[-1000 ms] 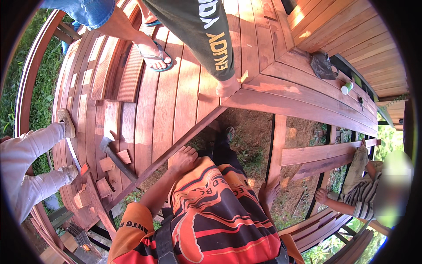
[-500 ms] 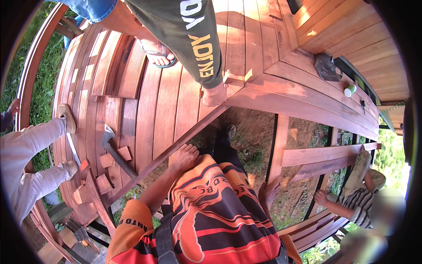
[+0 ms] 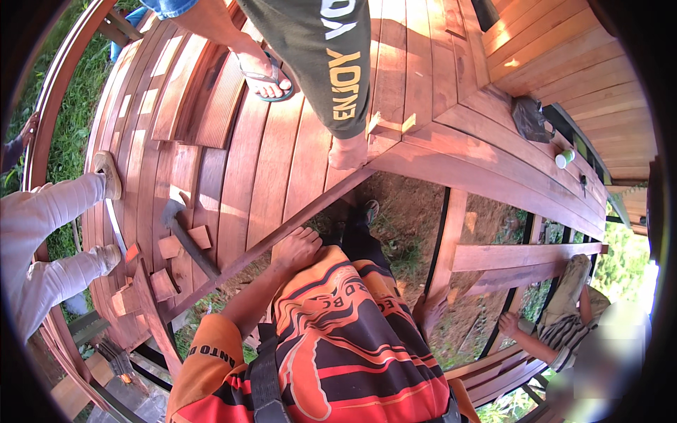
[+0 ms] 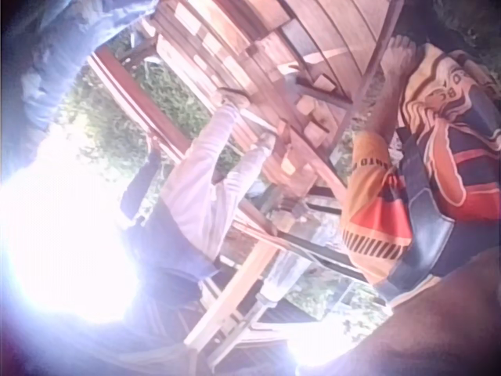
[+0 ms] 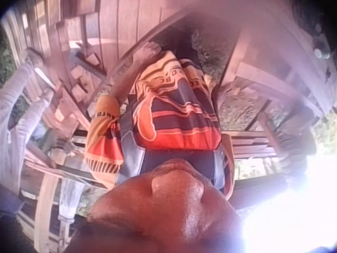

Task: The person installs wooden planks on a curved wooden structure, using a hammer to drive nails and a pen to mark positions. He collaborates with others who assist by holding planks and providing materials.

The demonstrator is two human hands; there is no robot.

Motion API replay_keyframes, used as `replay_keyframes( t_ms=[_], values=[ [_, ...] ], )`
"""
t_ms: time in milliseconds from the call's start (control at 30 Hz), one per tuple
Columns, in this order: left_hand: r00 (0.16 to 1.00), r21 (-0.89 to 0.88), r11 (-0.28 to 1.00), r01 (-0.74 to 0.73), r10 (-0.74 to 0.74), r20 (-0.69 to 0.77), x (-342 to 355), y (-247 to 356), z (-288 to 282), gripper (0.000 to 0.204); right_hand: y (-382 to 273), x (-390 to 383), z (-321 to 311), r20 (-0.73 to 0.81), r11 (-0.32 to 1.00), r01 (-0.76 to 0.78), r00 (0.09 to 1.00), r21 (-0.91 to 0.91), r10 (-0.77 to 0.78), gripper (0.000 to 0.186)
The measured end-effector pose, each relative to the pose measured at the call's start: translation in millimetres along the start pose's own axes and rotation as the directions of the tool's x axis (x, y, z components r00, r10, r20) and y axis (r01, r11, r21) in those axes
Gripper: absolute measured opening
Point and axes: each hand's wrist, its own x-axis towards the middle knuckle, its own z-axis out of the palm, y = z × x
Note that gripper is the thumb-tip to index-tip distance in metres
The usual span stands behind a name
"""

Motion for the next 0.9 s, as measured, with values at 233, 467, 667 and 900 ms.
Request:
replay_keyframes(
  t_ms=[233, 467, 667, 900],
  values=[
    [0.999, 0.006, 1.0, 0.021, -0.021, -0.049, -1.3, 1.9, -1.3, 0.03, -0.7, 7.1, -10.9, -0.146, 0.963, 0.252, 0.961, 0.097, -0.237, 0.086],
    [0.997, -0.028, 0.999, 0.039, -0.041, -0.07, -0.6, 4.3, -3.3, 0.026, -101.2, 36.7, -80.7, -0.214, 0.77, 0.525, 0.851, 0.361, -0.48, 0.073],
    [0.997, -0.009, 0.998, 0.069, -0.069, -0.041, -4.6, 3.6, -0.2, 0.025, -159.4, 54.7, -93.1, -0.102, 0.665, 0.453, 0.862, 0.594, -0.496, 0.065],
    [0.997, 0.015, 1.0, 0.025, -0.023, -0.072, -1.6, 2.0, 1.2, 0.026, -144.6, 67.0, -66.9, -0.107, 0.65, 0.443, 0.866, 0.617, -0.489, 0.065]
  ],
)
